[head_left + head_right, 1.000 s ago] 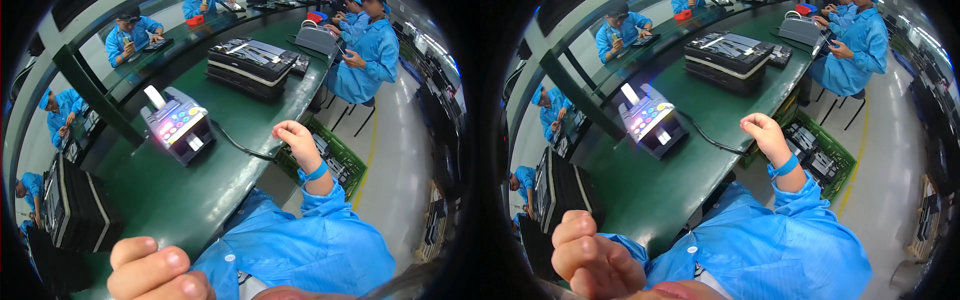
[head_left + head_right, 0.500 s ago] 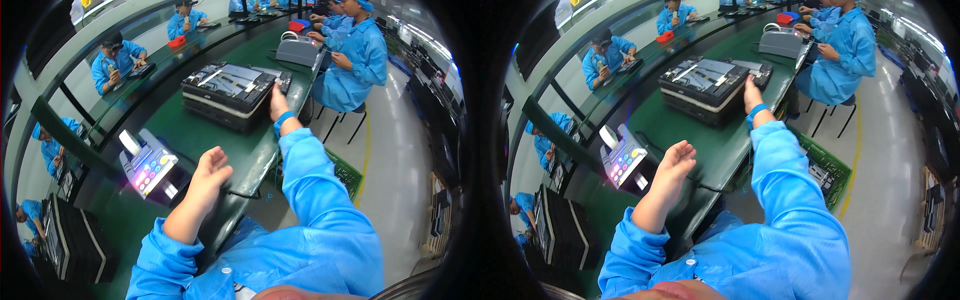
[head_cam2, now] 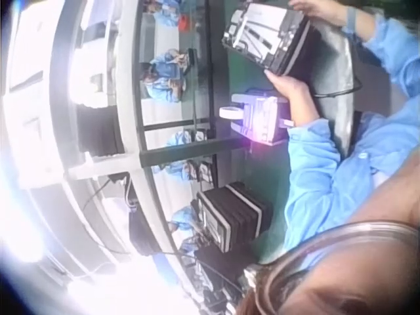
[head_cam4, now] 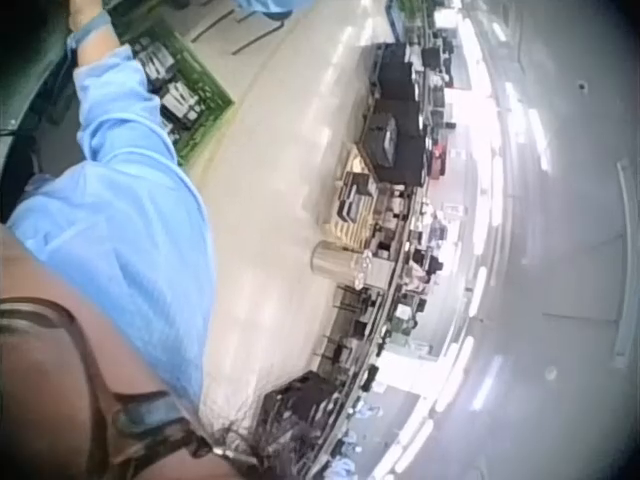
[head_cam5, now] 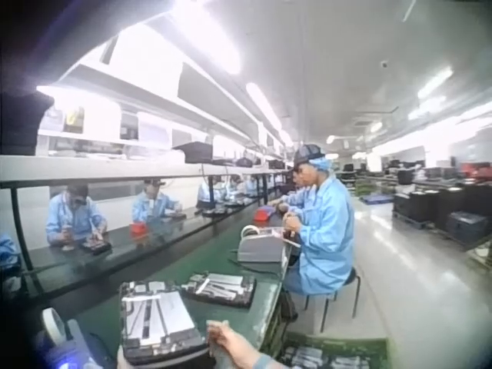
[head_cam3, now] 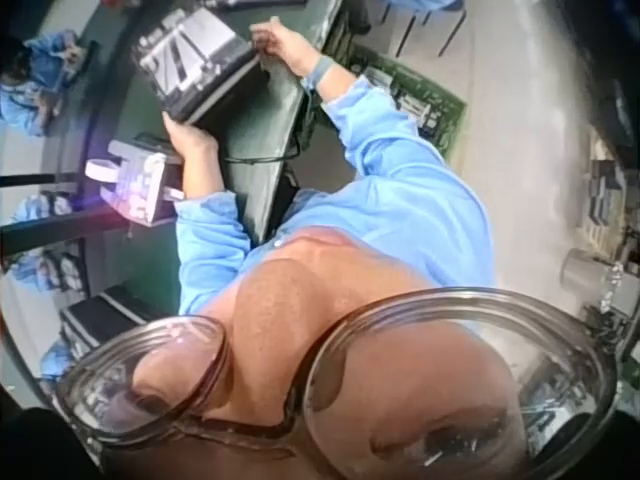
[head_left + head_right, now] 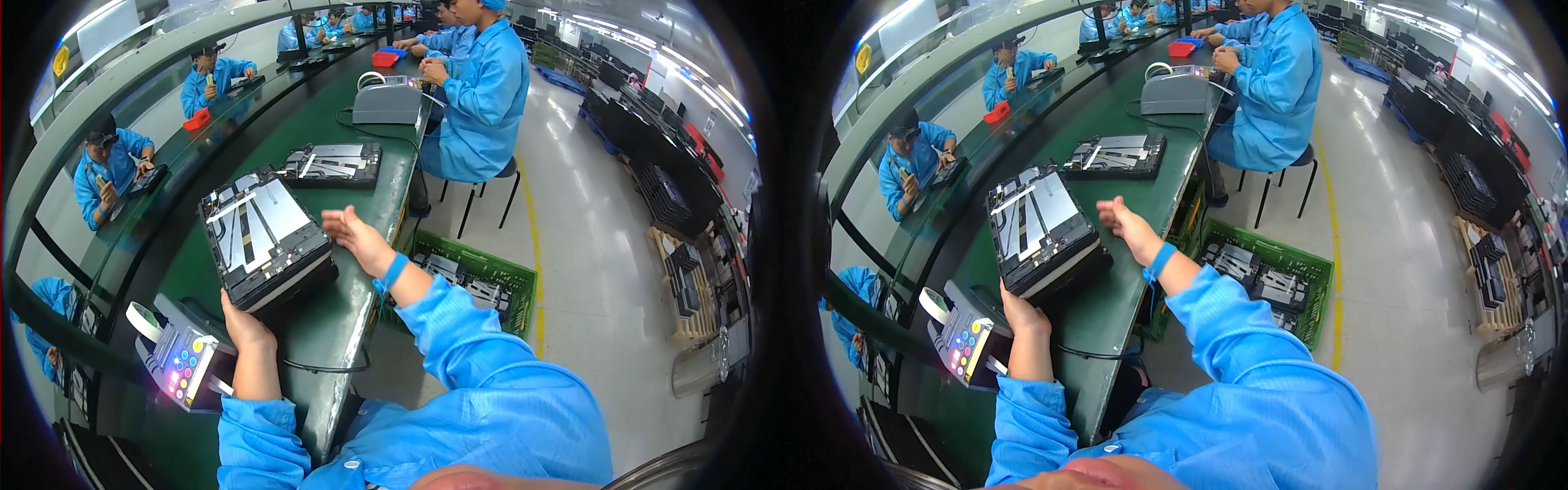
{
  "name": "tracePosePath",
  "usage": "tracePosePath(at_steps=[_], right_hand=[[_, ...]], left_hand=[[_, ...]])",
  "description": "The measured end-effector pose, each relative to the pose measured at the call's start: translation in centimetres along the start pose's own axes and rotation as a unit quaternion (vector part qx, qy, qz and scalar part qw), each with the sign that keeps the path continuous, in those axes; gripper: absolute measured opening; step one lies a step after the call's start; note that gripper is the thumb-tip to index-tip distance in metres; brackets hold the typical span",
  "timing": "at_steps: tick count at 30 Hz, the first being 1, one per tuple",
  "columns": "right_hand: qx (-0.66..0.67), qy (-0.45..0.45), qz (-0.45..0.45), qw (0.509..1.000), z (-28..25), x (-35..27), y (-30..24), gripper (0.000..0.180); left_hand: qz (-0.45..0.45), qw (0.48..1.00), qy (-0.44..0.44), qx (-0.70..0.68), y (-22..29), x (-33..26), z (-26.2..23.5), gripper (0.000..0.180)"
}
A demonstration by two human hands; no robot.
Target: The person assembles electronic screen components by applying adhesive strips to a tablet screen panel with an automatic tape dispenser, then connecting internal flex cables to an assembly stack by hand.
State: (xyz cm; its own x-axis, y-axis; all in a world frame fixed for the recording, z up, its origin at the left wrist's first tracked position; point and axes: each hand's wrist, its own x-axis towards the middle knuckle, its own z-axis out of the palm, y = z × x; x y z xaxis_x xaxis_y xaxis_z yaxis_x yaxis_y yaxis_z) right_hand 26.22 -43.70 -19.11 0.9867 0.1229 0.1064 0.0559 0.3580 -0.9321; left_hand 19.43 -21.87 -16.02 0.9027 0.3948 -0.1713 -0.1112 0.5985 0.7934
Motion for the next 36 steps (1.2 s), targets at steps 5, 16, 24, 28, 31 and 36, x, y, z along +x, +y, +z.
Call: tracePosePath(at_steps=[5, 16, 24, 28, 31, 36], right_hand=[[0.166, -0.101, 0.105, 0.975, 2.5, 2.1, 0.9, 0.079], [0.232, -0.032, 0.072, 0.970, 0.2, -12.4, -1.6, 0.060], [0.295, -0.086, 0.160, 0.938, -1.4, -8.0, -1.8, 0.072], [0.322, -0.138, 0.126, 0.928, 0.3, -8.0, -2.4, 0.066], [0.295, -0.109, 0.097, 0.944, 1.0, -9.1, -3.2, 0.062], [0.342, -0.131, 0.050, 0.929, 4.9, -13.2, -8.6, 0.057]], left_hand=[[-0.008, 0.999, 0.018, 0.042, -0.3, -0.5, 0.3, 0.049], [-0.034, 0.983, -0.152, 0.094, -2.2, -8.4, -6.1, 0.051], [-0.099, 0.977, -0.185, 0.039, -0.7, -5.7, -2.0, 0.062], [-0.155, 0.960, -0.232, -0.017, -0.5, -6.4, -1.6, 0.065], [-0.162, 0.938, -0.303, -0.037, -0.3, -6.8, -2.2, 0.064], [-0.107, 0.959, -0.263, -0.014, 3.5, -10.0, -1.7, 0.059]])
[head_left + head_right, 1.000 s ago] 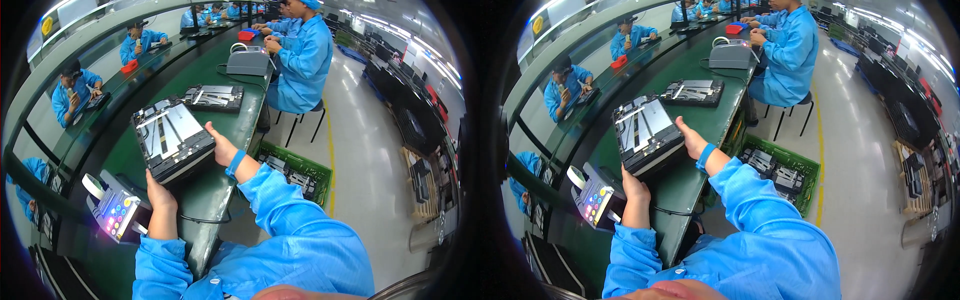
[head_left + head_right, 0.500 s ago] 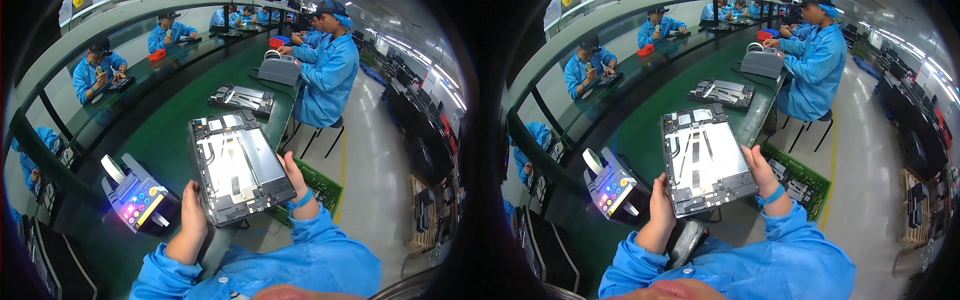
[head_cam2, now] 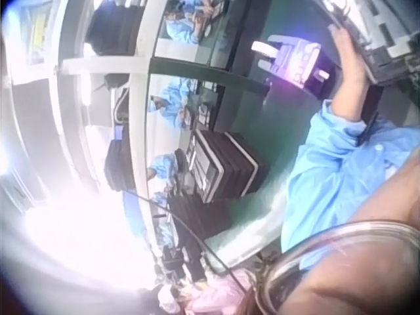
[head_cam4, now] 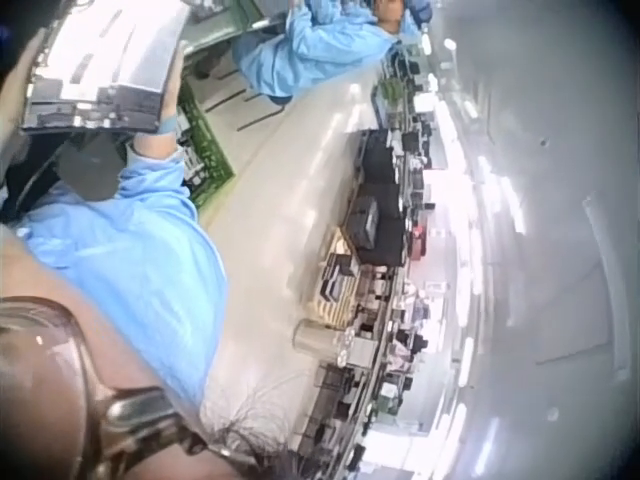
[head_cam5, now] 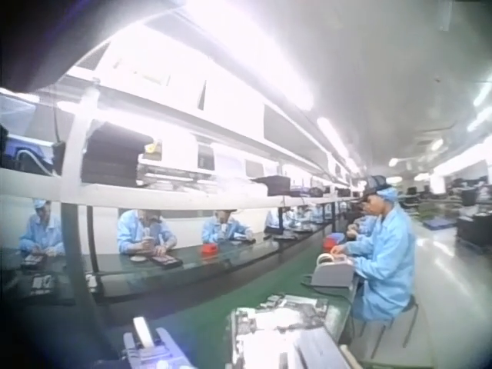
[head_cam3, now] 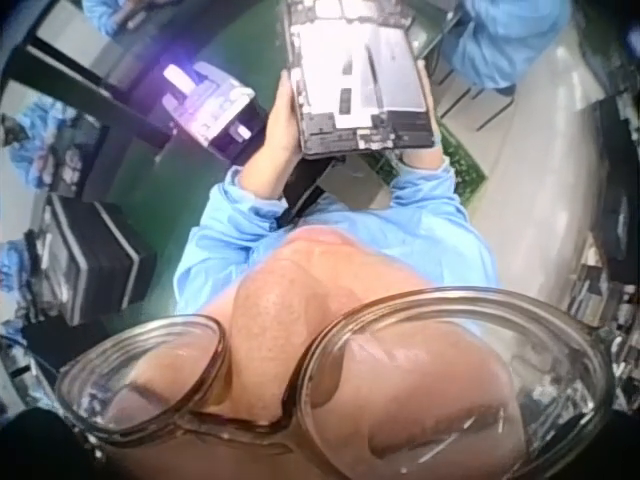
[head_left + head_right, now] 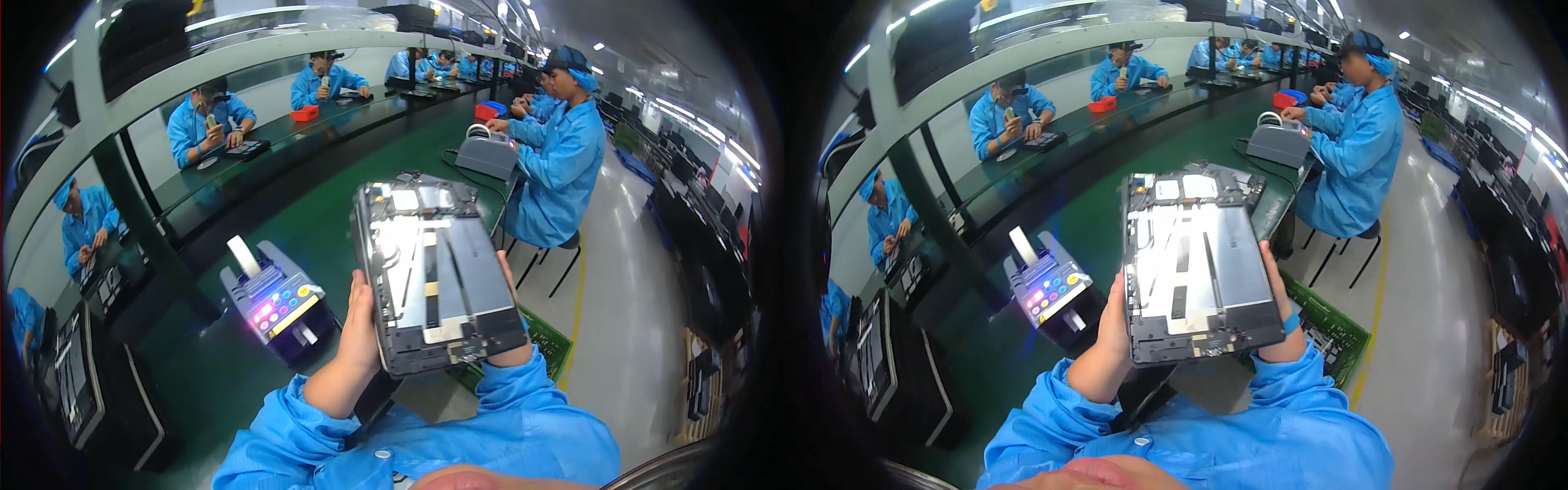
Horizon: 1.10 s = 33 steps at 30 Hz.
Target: The person assembles electronic screen components by applying adhesive strips to a tablet screen panel with an automatic tape dispenser, then connecting internal flex cables to an assembly stack by hand.
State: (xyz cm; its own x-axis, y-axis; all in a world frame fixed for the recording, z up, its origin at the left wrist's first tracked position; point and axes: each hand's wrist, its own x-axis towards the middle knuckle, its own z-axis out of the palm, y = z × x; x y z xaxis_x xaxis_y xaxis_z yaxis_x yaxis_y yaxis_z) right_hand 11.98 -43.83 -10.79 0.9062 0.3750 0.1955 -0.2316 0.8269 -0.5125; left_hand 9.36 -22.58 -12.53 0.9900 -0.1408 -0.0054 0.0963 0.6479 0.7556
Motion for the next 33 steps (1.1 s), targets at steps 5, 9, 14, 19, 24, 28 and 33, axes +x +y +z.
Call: tracePosePath(at_steps=[5, 9, 14, 19, 24, 28, 33], right_hand=[[-0.015, 0.006, 0.004, 1.000, 7.8, -2.2, 0.6, 0.059], [0.007, -0.082, 0.086, 0.993, 9.5, -2.6, 3.9, 0.060], [0.049, -0.190, 0.182, 0.964, 11.1, -3.0, 8.8, 0.062], [-0.061, -0.153, 0.256, 0.953, 15.3, -3.8, 14.8, 0.066], [-0.075, -0.132, 0.334, 0.930, 12.7, -2.3, 20.9, 0.066], [-0.084, -0.108, 0.364, 0.921, 10.9, -1.6, 23.9, 0.060], [-0.160, -0.151, 0.324, 0.920, 11.1, -1.6, 24.3, 0.055]], left_hand=[[0.099, 0.994, 0.035, 0.027, 4.7, -5.7, 2.8, 0.055], [0.085, 0.992, 0.079, 0.045, 6.9, -12.6, 1.2, 0.055], [0.123, 0.988, 0.095, 0.022, 8.8, -21.4, -1.4, 0.067], [0.198, 0.968, 0.154, 0.016, 9.2, -27.5, -4.7, 0.061], [0.157, 0.953, 0.258, -0.008, 8.3, -29.1, -8.9, 0.058], [0.128, 0.939, 0.314, -0.050, 6.9, -28.9, -11.2, 0.054], [0.115, 0.934, 0.337, 0.010, 5.2, -29.3, -13.5, 0.053]])
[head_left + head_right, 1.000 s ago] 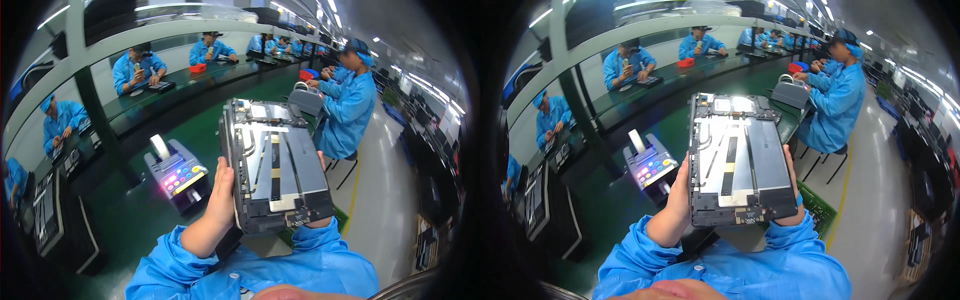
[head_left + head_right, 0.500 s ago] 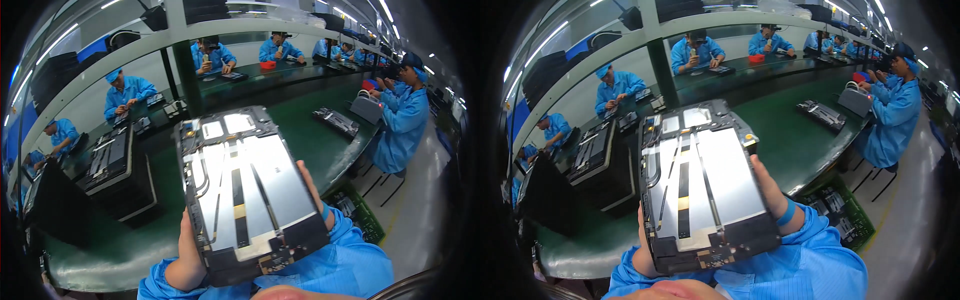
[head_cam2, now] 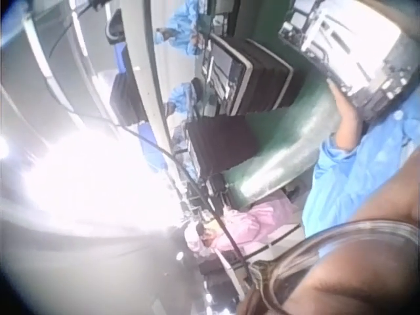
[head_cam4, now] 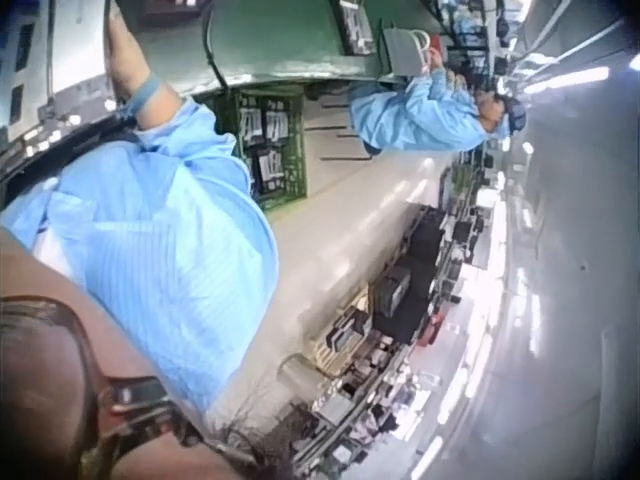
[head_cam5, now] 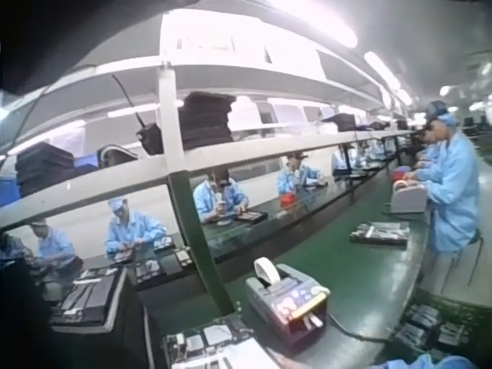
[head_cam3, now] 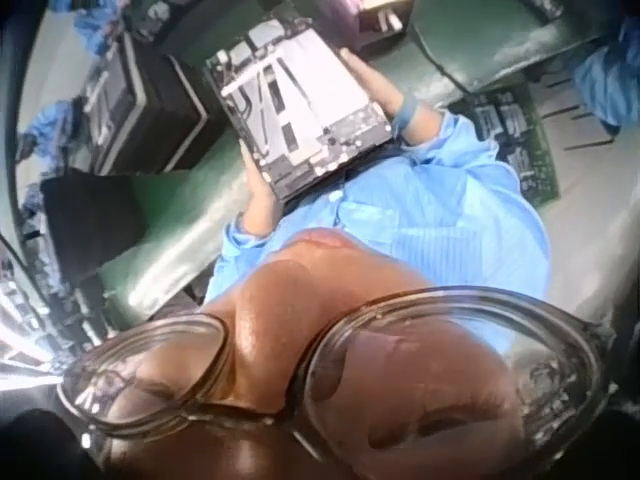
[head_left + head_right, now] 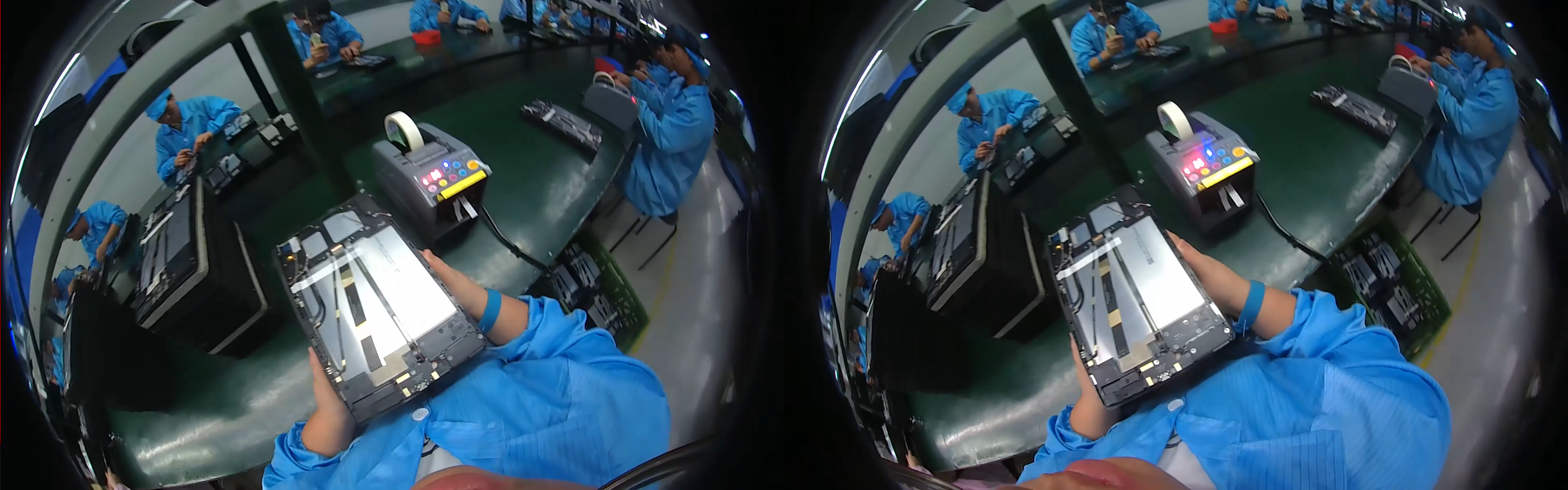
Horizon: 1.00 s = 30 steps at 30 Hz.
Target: The person assembles electronic screen components by applying adhesive strips to a tablet screen panel with an automatic tape dispenser, then connecting internal flex cables to an assembly stack by hand.
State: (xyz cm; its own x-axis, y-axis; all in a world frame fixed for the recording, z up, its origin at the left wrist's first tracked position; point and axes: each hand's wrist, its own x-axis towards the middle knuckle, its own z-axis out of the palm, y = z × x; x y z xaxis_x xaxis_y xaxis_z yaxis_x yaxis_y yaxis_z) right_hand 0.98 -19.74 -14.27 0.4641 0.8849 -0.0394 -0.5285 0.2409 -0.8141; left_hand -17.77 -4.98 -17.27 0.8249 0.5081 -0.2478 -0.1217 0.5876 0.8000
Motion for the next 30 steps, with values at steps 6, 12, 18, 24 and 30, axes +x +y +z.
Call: tracePosePath(at_steps=[6, 12, 18, 24, 30], right_hand=[[-0.221, 0.177, -0.187, 0.941, -3.3, -1.6, -1.1, 0.048], [-0.169, 0.371, -0.181, 0.895, -6.3, -2.4, -4.1, 0.014], [-0.129, 0.343, -0.084, 0.927, -7.9, -1.3, -4.6, 0.024], [-0.120, 0.343, -0.060, 0.930, -7.9, -0.3, -4.6, 0.022], [-0.115, 0.341, -0.076, 0.930, -7.4, -0.3, -4.3, 0.016]], left_hand=[[0.080, 0.985, 0.032, 0.146, 1.4, 0.6, -2.0, 0.048], [0.300, 0.930, -0.002, 0.214, 4.9, 1.0, -0.4, 0.056], [0.333, 0.910, -0.037, 0.244, 6.3, 2.0, 0.9, 0.052], [0.348, 0.909, -0.078, 0.217, 5.0, 3.3, 0.2, 0.045], [0.375, 0.902, -0.079, 0.198, 4.1, 3.5, -0.4, 0.041]])
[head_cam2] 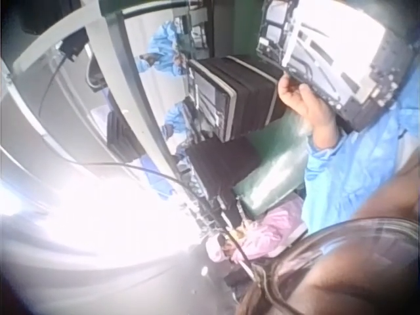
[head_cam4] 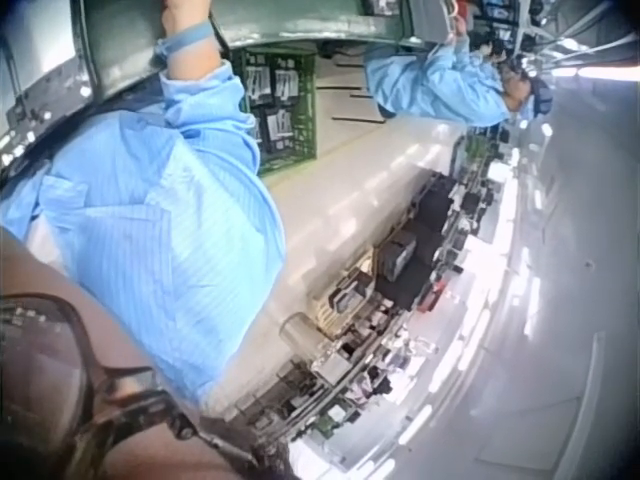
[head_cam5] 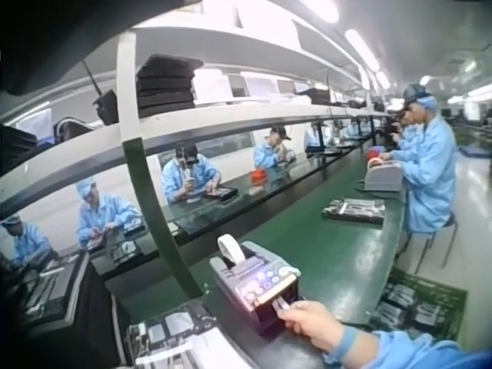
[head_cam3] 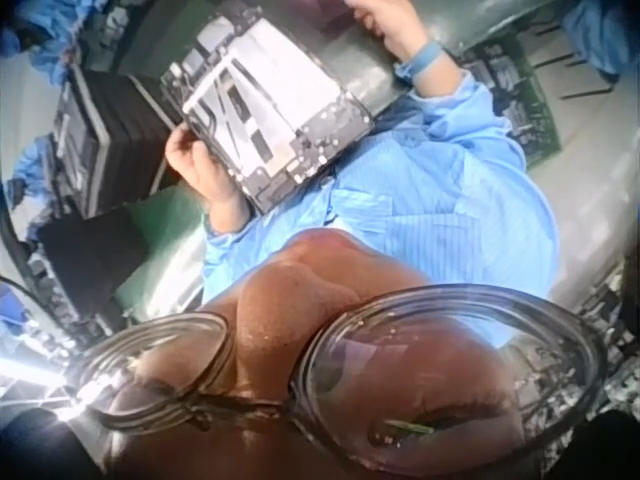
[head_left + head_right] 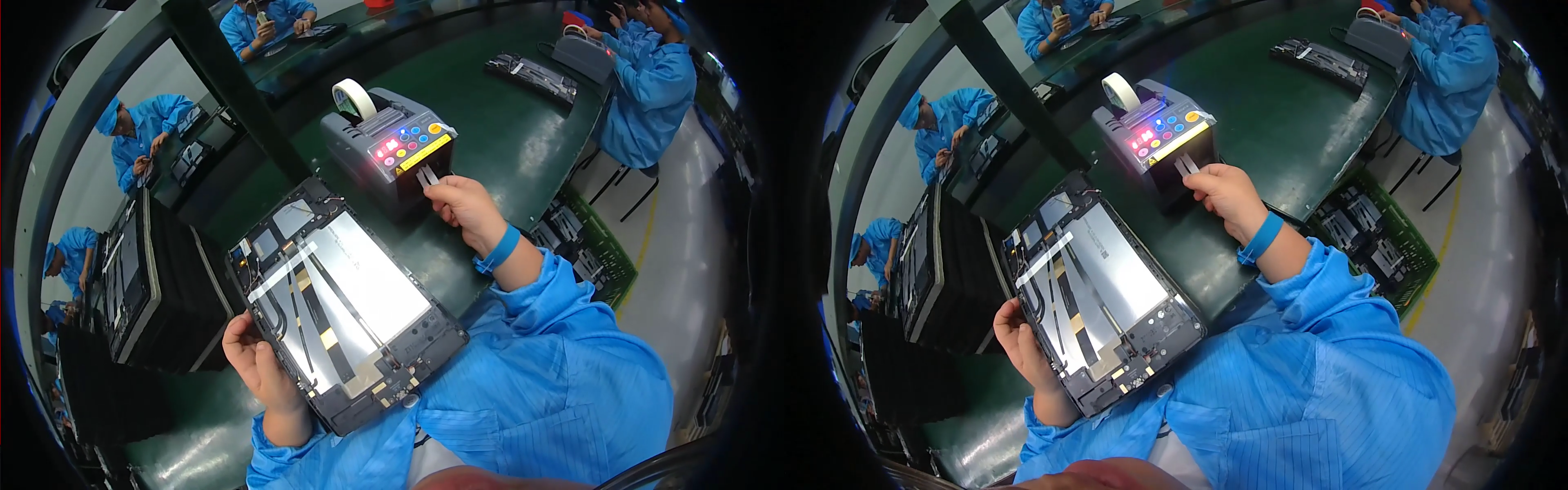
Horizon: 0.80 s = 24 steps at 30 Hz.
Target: The person assembles electronic screen components by applying adhesive strips to a tablet screen panel with an automatic tape dispenser, then connecting internal flex cables to an assembly stack by hand.
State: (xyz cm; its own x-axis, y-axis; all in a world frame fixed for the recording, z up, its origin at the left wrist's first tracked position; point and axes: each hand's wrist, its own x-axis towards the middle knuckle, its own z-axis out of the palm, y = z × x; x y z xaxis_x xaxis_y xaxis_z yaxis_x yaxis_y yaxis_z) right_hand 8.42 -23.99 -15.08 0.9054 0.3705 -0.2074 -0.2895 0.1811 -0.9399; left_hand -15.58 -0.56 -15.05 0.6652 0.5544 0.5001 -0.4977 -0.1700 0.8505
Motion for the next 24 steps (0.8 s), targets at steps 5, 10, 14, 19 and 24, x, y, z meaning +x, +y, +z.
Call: tracePosePath(at_steps=[5, 10, 14, 19, 24], right_hand=[[0.038, -0.002, -0.018, 0.999, 0.0, -0.6, 0.4, 0.011], [0.097, -0.018, 0.012, 0.995, -0.6, -0.9, 1.1, 0.020], [0.112, -0.050, 0.030, 0.992, -1.7, 0.0, 1.2, 0.029], [0.057, -0.063, 0.016, 0.996, -0.9, 0.6, 0.4, 0.036], [0.062, -0.054, 0.006, 0.997, -0.8, 0.6, 0.3, 0.026]], left_hand=[[0.025, 0.999, -0.013, 0.037, -0.4, -0.2, -0.3, 0.038], [0.033, 0.998, -0.011, 0.056, -0.5, -0.3, -0.2, 0.038], [0.030, 0.998, -0.011, 0.059, -0.7, -0.3, -0.4, 0.037], [0.023, 0.998, -0.012, 0.049, -0.7, -0.4, -0.3, 0.036], [0.027, 0.998, -0.010, 0.051, -0.7, -0.5, -0.4, 0.036]])
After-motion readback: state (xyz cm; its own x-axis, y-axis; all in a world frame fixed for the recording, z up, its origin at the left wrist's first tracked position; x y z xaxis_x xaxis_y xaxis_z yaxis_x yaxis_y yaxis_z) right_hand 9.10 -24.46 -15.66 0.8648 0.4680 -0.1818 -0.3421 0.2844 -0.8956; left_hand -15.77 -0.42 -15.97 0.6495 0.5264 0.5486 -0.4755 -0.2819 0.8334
